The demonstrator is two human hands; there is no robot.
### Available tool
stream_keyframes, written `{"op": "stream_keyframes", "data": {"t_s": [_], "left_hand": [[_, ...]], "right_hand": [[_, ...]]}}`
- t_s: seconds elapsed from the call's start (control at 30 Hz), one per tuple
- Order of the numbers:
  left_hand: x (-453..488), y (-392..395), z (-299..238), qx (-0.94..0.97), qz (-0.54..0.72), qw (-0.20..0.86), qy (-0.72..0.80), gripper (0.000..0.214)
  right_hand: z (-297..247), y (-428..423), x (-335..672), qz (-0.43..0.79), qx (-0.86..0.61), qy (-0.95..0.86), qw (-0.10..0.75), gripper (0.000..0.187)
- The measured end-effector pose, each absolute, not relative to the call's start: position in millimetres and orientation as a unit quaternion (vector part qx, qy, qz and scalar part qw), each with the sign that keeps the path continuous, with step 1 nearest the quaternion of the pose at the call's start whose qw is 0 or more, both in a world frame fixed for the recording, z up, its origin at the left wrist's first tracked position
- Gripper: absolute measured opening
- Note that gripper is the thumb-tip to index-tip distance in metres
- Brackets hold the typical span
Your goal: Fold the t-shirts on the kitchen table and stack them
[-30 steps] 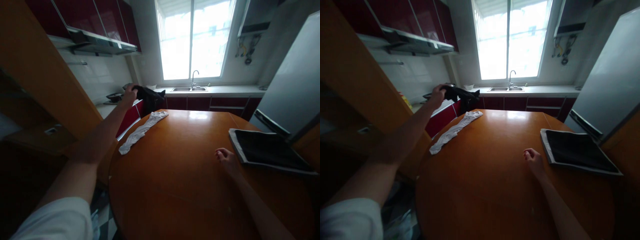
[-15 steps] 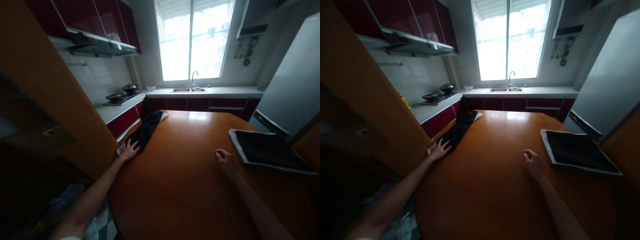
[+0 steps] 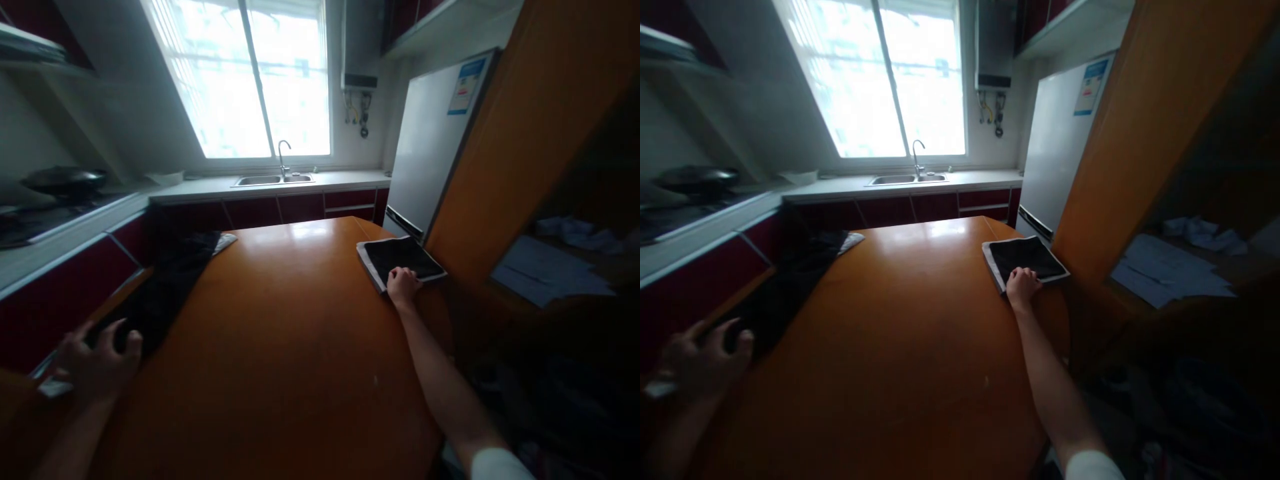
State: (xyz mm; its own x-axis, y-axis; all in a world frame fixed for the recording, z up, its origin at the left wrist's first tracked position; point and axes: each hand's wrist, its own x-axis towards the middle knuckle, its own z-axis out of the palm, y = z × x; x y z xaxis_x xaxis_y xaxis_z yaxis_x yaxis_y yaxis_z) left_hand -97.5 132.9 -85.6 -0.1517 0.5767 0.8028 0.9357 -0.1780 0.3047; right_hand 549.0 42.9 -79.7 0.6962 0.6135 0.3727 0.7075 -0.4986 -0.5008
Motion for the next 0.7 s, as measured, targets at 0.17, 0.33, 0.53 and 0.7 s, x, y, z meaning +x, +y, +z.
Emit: {"op": "stream_keyframes", "data": {"t_s": [0.17,0.33,0.53,0.7], "left_hand": [[-25.4,117.3,-78.5,-0.721,-0.442,0.159,-0.509,0.027],[65.5,104.7,-85.3,-0.802,-0.417,0.001,-0.428,0.028],[123.2,77.9,-96.1,-0.767,-0.401,-0.182,-0.466,0.036],[112.6,59.3,-97.2,-0.846,-0.268,-0.152,-0.435,0.037]], "right_hand": [[-65.5,44.9,522.8,-0.070,-0.819,-0.438,0.365,0.019],[-58.4,20.9,432.3,0.048,-0.652,-0.643,0.399,0.014],[-51.8,-24.7,353.3,0.104,-0.445,-0.821,0.342,0.018],[-70.4,-13.4,364.8,0.100,-0.525,-0.782,0.319,0.025]]}}
